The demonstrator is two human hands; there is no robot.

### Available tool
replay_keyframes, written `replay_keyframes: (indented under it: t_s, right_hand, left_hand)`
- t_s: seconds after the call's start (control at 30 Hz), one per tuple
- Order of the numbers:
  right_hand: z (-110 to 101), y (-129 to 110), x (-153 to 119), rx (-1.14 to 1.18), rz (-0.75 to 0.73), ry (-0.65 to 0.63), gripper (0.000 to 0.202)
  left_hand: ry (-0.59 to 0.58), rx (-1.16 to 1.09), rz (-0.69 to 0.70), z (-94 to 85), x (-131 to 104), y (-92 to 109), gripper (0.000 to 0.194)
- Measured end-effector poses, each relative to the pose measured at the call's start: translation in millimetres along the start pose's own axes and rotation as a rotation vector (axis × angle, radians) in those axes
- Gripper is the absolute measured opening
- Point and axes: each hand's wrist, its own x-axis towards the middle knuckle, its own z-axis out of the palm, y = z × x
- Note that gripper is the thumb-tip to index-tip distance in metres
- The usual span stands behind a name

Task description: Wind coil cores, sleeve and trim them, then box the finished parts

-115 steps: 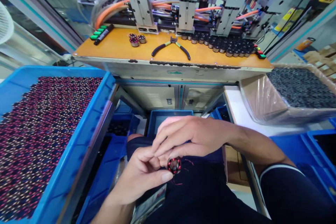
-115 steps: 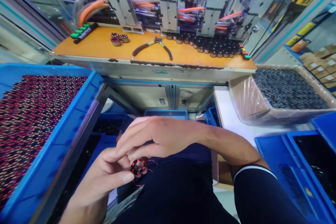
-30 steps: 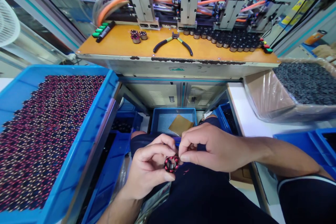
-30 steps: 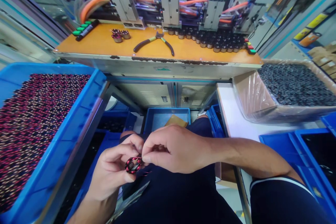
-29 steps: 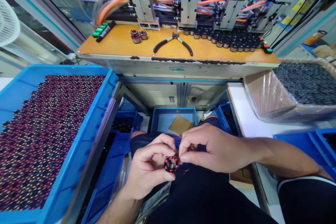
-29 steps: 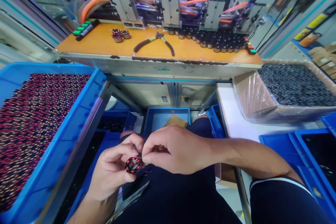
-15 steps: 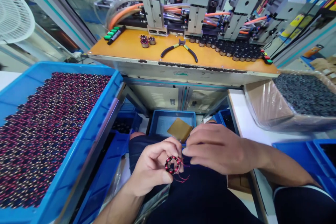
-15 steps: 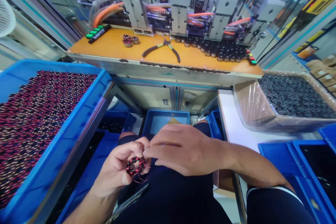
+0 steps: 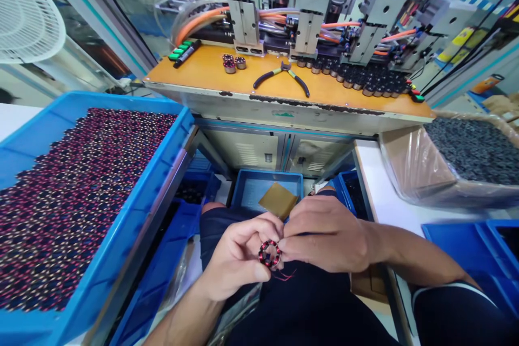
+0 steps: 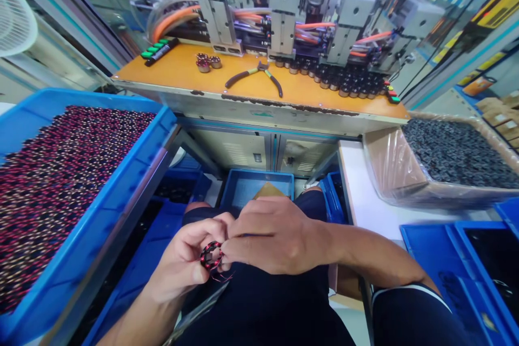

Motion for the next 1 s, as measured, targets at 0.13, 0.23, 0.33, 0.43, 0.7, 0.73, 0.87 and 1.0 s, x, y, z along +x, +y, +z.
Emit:
replay_keyframes:
  t_s: [0.13,0.23,0.33,0.43,0.7,0.73,0.87,1.0]
  right_hand:
    - [8,-6,-4,0.062,0.094,0.074,0.012]
    - [15,-14,-7,0.099,0.224,0.139,0.010]
    - [23,-21,-9,0.110,0.339,0.204,0.007]
    - [30,-25,-11,0.084,0.383,0.278,0.007]
    - [35,-21,-17,-0.006,0.327,0.312,0.011]
    - [35,-21,-17,-0.018,0.325,0.304,0.010]
    - [35,-20,-16,-0.077,0.331,0.322,0.006]
    - [33,-21,-15,-0.134,0.390,0.326,0.006]
  left_hand:
    - [-0.006,0.049,0.051,-0.8,1,0,0.030]
    - [0.030,0.136,0.123,0.3,2,1,0.028]
    - [0.089,0.256,0.214,1.1,2,2,0.029]
    - [0.129,0.338,0.279,0.9,1,1,0.032]
    - [0.116,0.415,0.087,-0.2,-7,9,0.024]
    - [0.124,0.409,0.092,0.5,-8,9,0.024]
    - [0.147,0.375,0.143,3.3,-9,5,0.033]
    - [0.104,0.312,0.248,2.0,-5,3,0.036]
